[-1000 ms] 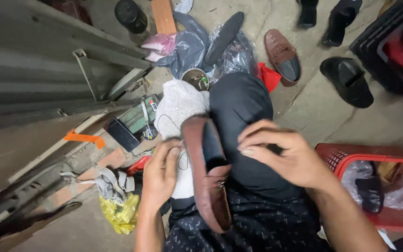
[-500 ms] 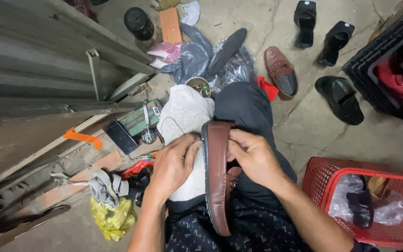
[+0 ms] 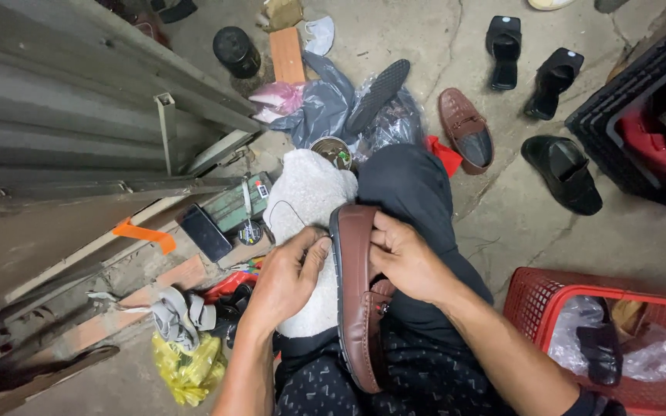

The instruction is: The person sits on the floor and sews the sole of a brown leather shoe using a needle and thread. They repeatedly push the needle through the shoe's edge and pull the thread to secure the stitching.

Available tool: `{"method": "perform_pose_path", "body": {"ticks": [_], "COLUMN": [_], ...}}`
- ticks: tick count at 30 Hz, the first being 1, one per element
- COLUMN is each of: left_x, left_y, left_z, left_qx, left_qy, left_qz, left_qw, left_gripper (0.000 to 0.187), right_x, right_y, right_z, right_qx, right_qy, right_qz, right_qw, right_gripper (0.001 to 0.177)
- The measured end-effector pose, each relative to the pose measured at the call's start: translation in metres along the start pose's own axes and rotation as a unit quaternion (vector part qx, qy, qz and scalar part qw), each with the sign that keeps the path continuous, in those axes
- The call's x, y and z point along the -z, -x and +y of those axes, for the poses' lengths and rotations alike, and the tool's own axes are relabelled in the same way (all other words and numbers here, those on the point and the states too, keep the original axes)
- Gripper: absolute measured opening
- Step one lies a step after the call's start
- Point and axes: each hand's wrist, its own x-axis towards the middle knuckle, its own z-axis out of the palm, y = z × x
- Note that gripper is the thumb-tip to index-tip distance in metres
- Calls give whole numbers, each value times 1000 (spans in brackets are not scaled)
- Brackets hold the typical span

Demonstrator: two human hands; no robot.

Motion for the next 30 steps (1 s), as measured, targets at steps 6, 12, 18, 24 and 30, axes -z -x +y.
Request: {"method": "perform_pose_path", "body": {"ticks": [6, 12, 18, 24, 30], "left_x": [3, 8, 5, 2, -3], "left_y": [-3, 1, -2, 1, -7], "left_z": [6, 12, 1, 14, 13], "left_qx": [-9, -4, -15, 23, 45], "left_qy": [-5, -21, -82, -106, -154], "left_qz": [-2, -16, -28, -8, -37], "left_qw": [1000, 1000, 996, 994, 986], "left_gripper": [20, 25, 33, 30, 30], "right_x": [6, 4, 6, 11, 30], "right_y": [-2, 1, 5, 18, 33], "right_z": [15, 15, 7, -36, -35], "right_qx": [-19, -31, -50, 18, 96], "right_qy": [-50, -66, -47, 312, 435], "right_qz": [12, 7, -43, 18, 78], "right_qw": [998, 997, 997, 950, 892], "right_gripper": [51, 50, 55, 39, 58]}}
